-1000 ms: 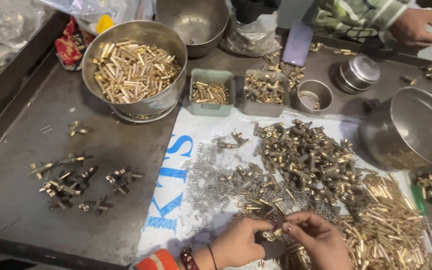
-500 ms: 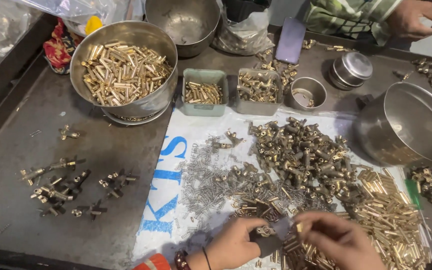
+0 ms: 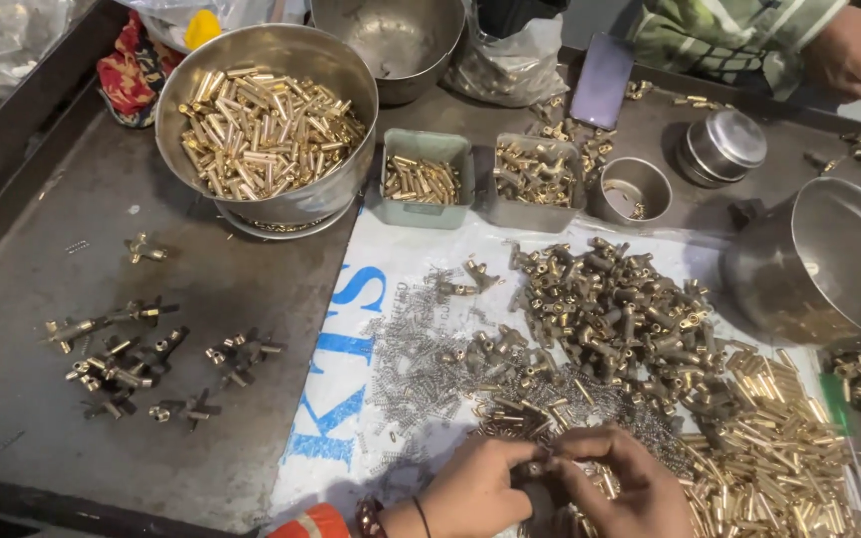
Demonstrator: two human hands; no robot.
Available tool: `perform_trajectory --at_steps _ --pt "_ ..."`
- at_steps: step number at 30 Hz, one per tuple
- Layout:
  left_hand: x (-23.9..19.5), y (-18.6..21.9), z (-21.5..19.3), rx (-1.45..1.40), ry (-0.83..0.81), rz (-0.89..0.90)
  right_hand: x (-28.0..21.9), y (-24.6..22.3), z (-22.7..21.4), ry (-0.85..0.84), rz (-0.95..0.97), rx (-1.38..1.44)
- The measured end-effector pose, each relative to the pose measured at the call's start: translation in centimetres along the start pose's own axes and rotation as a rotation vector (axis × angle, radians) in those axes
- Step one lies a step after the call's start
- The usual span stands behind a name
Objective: Assembling small brass metal components by hand at a workbench.
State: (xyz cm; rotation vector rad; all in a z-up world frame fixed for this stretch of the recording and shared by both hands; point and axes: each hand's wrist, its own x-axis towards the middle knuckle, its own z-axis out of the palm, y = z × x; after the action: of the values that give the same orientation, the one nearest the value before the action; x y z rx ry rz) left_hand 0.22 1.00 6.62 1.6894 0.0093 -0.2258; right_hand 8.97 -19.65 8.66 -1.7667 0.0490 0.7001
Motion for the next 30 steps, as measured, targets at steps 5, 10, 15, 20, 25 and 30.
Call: perform_trajectory --at_steps 5,10,15,20,25,30 --pt "0.8 -2.6 0.7 -0.265 -0.122 0.131 0.2 -0.5 -0.5 -0.073 -0.183 -0.127" --pt "0.7 -2.2 0.5 -0.568 -0.227 -0.06 -0.1 1.2 -0.5 -0.176 -0.257 -0.077" --pt "1.1 -2.0 0.2 -0.609 -0.131 -0.176 0.3 0.2 -1.5 -0.114 -0.461 -0.071" --pt "0.8 0.7 -0.8 -0.689 0.014 -0.249 0.4 0.7 0.0 0.036 -0.585 -0.87" --pt "0.9 0.2 -0.9 -0.692 0.059 -0.314 0.7 0.0 2.0 0.082 -0.577 -1.071" --pt "1.2 -0.5 -1.0 -0.67 0.058 -0.327 1.0 0.1 2.6 0.075 -0.6 -1.161"
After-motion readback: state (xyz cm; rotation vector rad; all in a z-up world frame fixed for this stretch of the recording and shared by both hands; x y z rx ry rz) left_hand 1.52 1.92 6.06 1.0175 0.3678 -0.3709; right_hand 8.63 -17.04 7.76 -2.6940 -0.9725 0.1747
